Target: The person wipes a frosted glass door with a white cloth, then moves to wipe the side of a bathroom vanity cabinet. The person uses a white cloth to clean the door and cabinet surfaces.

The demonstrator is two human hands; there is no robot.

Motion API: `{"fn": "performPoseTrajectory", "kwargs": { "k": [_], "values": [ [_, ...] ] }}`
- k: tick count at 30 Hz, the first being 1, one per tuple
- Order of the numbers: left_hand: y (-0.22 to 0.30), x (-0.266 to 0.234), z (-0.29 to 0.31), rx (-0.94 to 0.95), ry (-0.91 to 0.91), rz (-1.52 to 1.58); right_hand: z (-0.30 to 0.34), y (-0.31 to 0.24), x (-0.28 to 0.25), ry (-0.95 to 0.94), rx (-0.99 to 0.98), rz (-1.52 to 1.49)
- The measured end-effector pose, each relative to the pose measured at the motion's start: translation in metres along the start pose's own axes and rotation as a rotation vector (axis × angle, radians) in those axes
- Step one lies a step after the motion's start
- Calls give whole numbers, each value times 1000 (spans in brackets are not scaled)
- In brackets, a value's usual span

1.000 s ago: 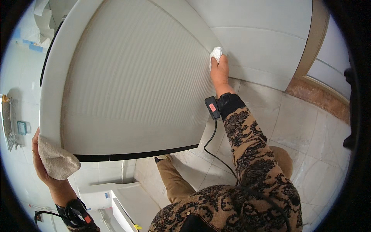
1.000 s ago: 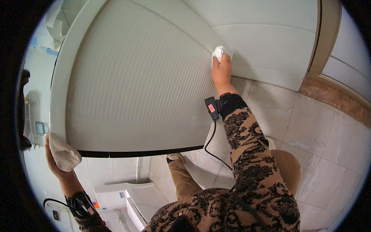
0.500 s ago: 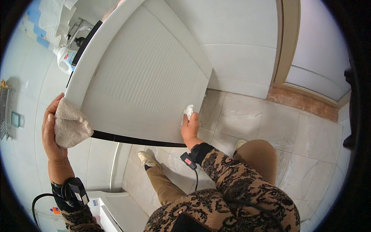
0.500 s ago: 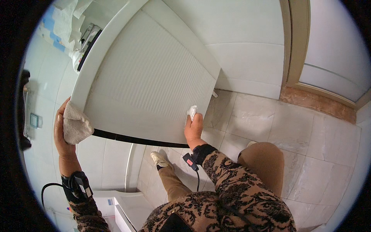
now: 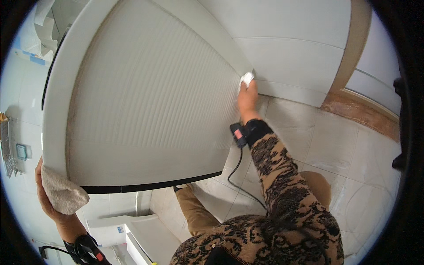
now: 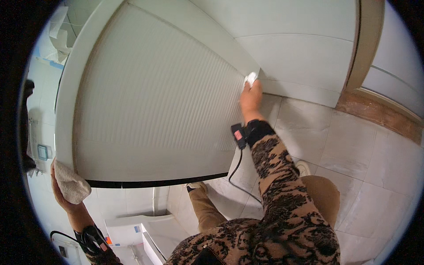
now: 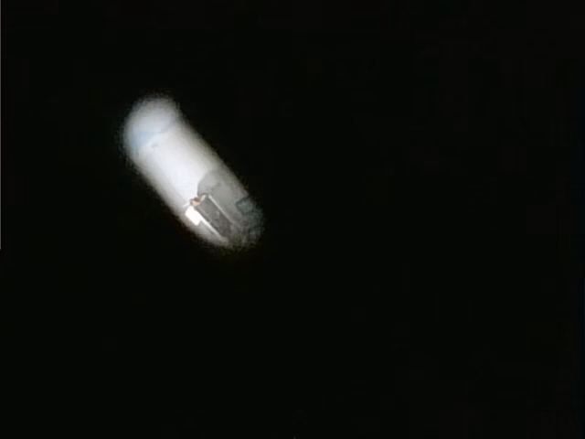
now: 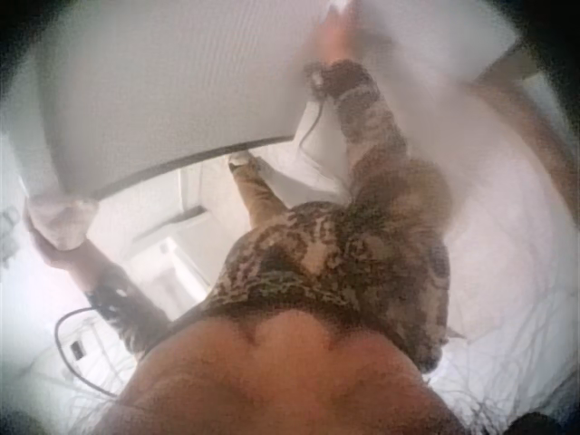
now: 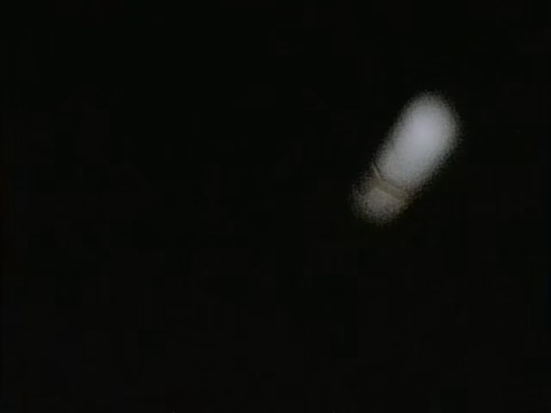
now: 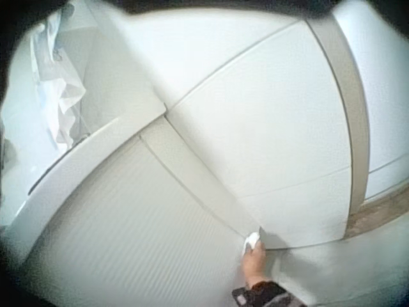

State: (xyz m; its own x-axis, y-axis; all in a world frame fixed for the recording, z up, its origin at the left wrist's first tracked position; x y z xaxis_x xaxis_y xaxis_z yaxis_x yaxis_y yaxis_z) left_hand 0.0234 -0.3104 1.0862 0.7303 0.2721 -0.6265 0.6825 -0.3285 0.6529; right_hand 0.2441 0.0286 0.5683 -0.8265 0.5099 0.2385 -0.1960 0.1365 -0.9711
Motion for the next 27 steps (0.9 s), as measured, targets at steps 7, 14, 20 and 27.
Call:
{"fn": "performPoseTrajectory", "kwargs": {
  "k": [7, 14, 20, 27],
  "values": [
    [-4, -44, 22, -43, 364, -365, -33, 29, -1, -38, 99, 57],
    [-7, 26, -32, 38, -30, -214, -3, 55, -5, 2, 137, -42],
    [-19, 40, -38, 97, 91, -219, 117, 91, -9, -46, 430, -51],
    [-14, 51, -41, 42, 163, -163, 190, 51, -20, -48, 565, -207]
  ]
}}
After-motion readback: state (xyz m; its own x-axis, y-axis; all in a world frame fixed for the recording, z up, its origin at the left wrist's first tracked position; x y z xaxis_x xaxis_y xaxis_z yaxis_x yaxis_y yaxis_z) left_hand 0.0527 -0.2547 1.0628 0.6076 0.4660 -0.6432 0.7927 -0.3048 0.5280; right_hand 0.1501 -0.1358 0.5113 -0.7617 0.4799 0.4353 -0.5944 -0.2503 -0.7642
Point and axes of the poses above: each hand's wrist, its own z-axis away from the middle knuckle, its own x-axis out of the palm, y = z × x, the point moved 7 cm from there along -z, towards the middle knuckle, and after that the axes turned 7 degrees about -z, right-handed, at the moved point
